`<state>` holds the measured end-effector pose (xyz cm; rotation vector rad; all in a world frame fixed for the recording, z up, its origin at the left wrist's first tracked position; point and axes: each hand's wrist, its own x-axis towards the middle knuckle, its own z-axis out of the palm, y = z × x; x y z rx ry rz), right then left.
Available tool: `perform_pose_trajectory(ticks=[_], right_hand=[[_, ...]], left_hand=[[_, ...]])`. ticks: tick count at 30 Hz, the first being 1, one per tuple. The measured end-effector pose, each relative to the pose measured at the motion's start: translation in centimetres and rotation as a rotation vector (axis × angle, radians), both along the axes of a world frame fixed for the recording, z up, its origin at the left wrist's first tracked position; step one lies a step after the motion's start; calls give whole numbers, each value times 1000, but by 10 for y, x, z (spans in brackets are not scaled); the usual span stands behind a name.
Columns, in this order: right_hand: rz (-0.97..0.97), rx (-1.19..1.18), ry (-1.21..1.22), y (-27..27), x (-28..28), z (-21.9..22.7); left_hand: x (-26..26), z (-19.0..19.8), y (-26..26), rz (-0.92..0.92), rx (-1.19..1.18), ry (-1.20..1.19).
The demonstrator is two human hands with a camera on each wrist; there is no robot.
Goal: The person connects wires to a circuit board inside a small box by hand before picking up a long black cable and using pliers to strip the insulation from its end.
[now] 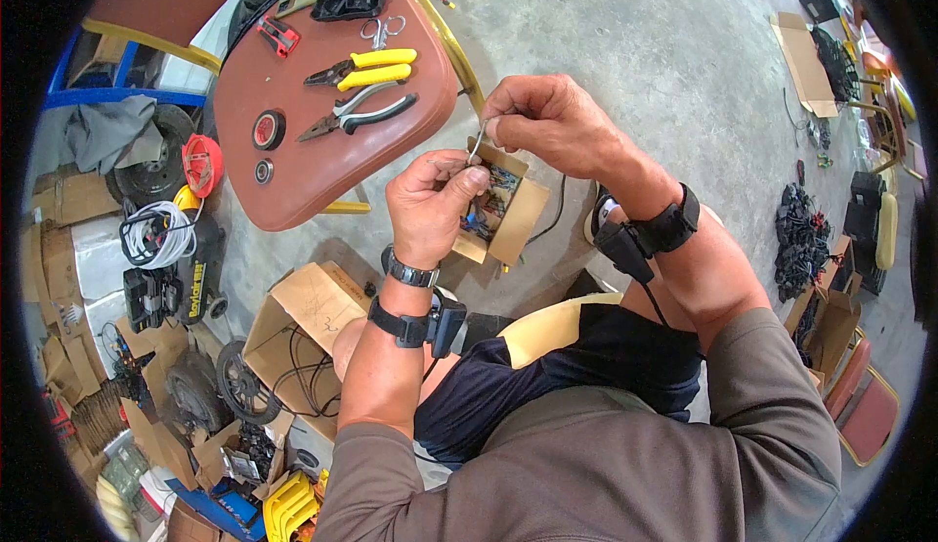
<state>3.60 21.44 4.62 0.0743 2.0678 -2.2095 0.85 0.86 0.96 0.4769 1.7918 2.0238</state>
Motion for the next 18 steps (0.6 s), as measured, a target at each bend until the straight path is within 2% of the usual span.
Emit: perform_pose_trajectory(ticks=[12,15,18], right_hand=[[-36,98,109,-4,3,3],[-61,251,172,-4,5,9],[-61,288,221,-5,5,6]], left_hand=[[-6,2,-3,-33,-6,-168],[-5,3,-3,-40,-23,-148],[-4,1,0,-27,18,-125]])
